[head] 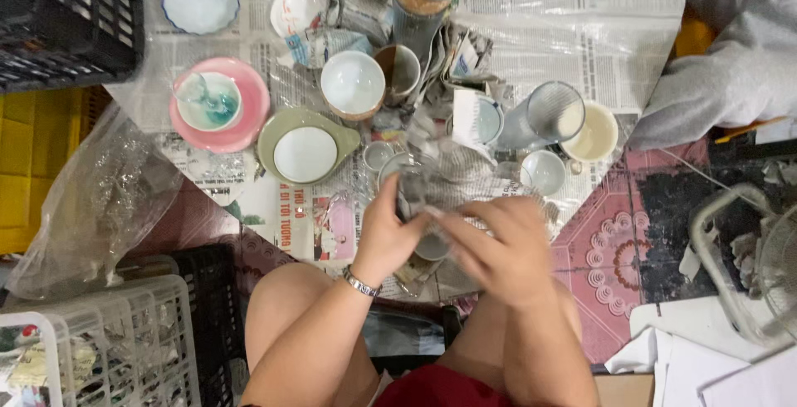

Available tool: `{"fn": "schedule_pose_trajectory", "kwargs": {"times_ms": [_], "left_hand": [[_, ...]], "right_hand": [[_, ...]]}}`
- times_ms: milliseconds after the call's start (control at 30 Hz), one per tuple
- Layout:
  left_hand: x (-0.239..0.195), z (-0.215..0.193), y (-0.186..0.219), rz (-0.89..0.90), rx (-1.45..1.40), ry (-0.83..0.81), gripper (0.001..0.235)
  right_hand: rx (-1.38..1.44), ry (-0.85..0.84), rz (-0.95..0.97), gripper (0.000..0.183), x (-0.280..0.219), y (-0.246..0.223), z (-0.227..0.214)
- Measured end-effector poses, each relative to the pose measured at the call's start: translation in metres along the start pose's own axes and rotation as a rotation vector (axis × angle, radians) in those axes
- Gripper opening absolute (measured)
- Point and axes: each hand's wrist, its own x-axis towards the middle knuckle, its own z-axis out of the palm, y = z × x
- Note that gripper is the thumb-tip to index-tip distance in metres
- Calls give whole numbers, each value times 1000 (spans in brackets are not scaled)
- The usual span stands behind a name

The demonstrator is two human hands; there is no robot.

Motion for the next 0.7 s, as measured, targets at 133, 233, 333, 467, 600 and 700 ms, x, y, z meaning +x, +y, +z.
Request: {"fn": "schedule_pose_trajectory", "kwargs": {"times_ms": [133,233,333,467,600,700], "left_hand": [[-8,0,6,124,27,-86,69],[-10,-2,7,208,71,-149,71],[-10,-2,5,233,75,-204,74],[-7,2,0,117,-140,-297,79],[0,5,-7,44,-433,-310,90],[7,3,-9,-78,-529,-213,98]], "right_hand": [[191,-47,328,61,12,-13,27],[278,46,404,43,10,-3,29],[522,-24,648,41,8,4,26],[449,39,496,32,5,6,26],[516,33,557,36,-3,22,27],[548,142,528,38,-19,43,18]]}}
